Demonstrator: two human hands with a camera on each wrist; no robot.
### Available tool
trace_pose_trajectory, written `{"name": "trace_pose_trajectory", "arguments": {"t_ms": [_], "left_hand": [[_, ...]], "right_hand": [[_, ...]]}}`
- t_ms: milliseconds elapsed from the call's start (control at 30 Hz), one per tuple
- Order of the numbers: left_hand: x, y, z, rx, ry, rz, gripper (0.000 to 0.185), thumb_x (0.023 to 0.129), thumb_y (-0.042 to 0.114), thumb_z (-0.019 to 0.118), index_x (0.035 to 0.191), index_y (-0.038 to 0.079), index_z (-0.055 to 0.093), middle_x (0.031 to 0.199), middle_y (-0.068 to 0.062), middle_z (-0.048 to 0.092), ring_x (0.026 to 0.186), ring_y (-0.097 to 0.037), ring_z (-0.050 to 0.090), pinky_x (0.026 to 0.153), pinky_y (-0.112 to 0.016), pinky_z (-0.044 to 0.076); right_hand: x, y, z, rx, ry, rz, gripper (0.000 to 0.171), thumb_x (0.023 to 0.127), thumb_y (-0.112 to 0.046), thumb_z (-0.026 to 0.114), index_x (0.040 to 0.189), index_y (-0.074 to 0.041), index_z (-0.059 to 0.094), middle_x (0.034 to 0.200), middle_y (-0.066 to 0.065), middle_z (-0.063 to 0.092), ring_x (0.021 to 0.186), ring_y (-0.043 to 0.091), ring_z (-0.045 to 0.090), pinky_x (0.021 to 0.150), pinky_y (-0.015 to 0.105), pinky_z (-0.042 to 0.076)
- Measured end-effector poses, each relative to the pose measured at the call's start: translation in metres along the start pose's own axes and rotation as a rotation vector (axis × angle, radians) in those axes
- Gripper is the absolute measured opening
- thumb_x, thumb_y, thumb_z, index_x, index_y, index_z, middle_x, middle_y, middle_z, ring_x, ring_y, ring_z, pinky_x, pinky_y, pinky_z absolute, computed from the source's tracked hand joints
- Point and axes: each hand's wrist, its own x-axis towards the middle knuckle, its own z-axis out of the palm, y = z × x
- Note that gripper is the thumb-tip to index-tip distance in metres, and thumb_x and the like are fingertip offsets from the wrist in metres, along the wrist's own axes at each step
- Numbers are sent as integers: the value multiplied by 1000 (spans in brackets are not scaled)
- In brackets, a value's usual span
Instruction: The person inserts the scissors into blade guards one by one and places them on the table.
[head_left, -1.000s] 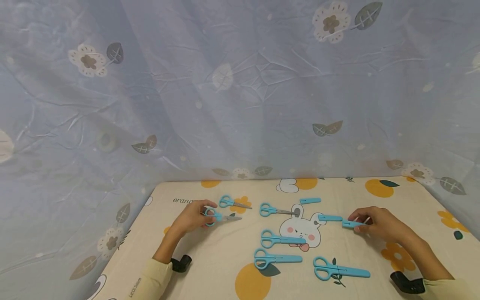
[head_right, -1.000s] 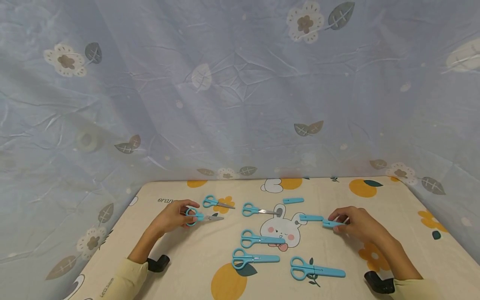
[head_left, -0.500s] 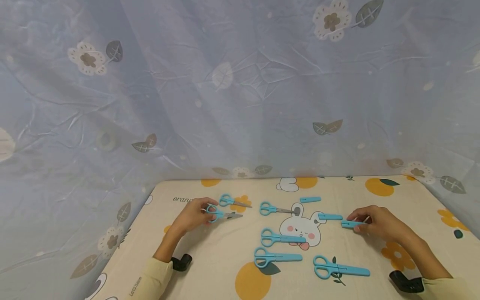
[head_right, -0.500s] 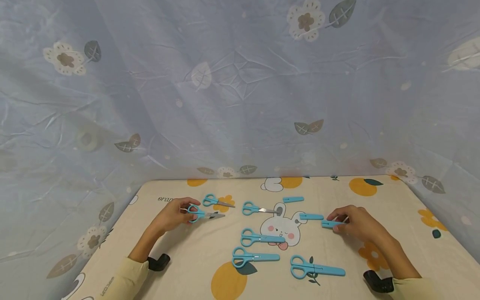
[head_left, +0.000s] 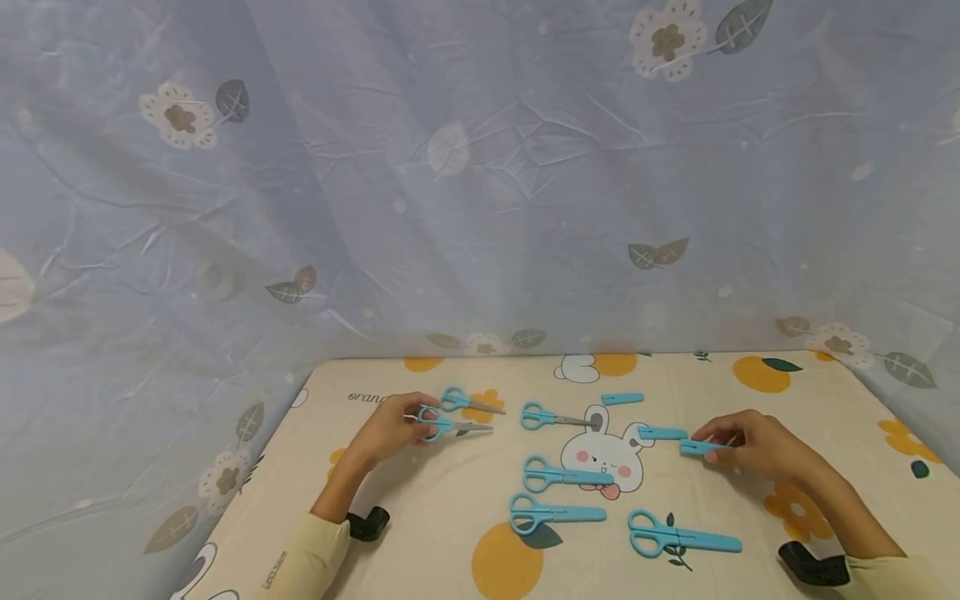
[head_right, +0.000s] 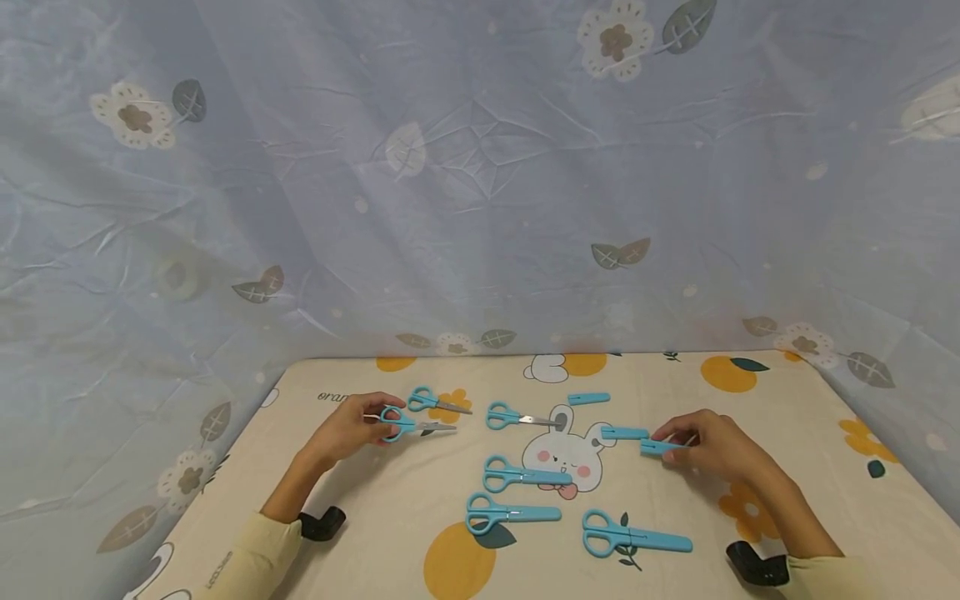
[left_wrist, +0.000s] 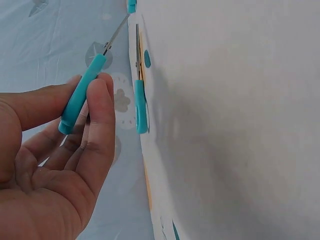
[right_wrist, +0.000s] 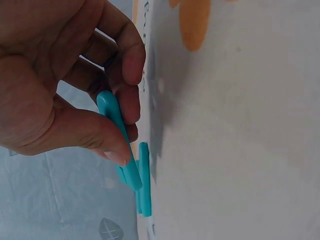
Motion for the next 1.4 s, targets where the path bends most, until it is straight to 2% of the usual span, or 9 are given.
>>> {"name": "trace_pose_trajectory", "arguments": {"t_ms": [200, 300, 467, 633, 800, 1067, 1400], "left_hand": [[2, 5, 7, -27, -11, -13, 41, 100, 2, 72, 140, -3, 65, 120, -22, 69, 92, -20, 77, 82, -42, 69], [3, 6, 11, -48, -14, -28, 43, 100, 3, 73, 141, -2, 65, 124, -22, 70, 93, -21, 78, 84, -43, 69], [4, 10, 16, -73, -25, -33, 44, 101, 5, 73, 143, -2, 64, 131, -24, 69, 96, -22, 78, 86, -43, 68], [7, 10, 20, -82, -34, -16, 40, 101, 5, 72, 140, -2, 66, 128, -23, 69, 95, -21, 78, 83, -40, 68], [9, 13, 23, -92, -32, -7, 40, 100, 4, 72, 140, -3, 66, 127, -23, 70, 94, -21, 78, 81, -37, 68], [13, 18, 28, -137, -56, -5, 44, 99, 4, 73, 141, -6, 63, 130, -26, 69, 97, -23, 78, 86, -43, 69], [18, 26, 36, -160, -66, -17, 42, 98, 0, 73, 139, -5, 64, 125, -22, 69, 93, -21, 77, 85, -45, 69]], "right_hand": [[0, -6, 2, 103, -47, -31, 29, 94, -12, 81, 120, 0, 78, 90, 2, 67, 75, 7, 49, 63, 23, 42], [2, -9, 3, 147, -68, -14, 30, 95, -12, 79, 122, 0, 77, 89, 3, 63, 74, 8, 50, 62, 23, 41], [4, -13, 6, 223, -84, 16, 33, 95, -10, 78, 125, 3, 75, 89, 5, 61, 70, 11, 52, 58, 23, 46], [6, -14, 10, 305, -107, 12, 35, 96, -9, 77, 127, 6, 73, 91, 6, 61, 68, 12, 53, 56, 23, 48], [10, -17, 14, 338, -121, 29, 37, 96, -10, 77, 130, 5, 72, 90, 5, 59, 70, 13, 54, 57, 24, 49], [14, -24, 15, 397, -152, 83, 43, 97, -15, 78, 134, 4, 70, 96, 3, 64, 81, 14, 58, 65, 28, 56], [18, -27, 19, 452, -161, 92, 49, 97, -19, 79, 139, 3, 67, 101, 5, 63, 81, 15, 59, 66, 30, 57]]}}
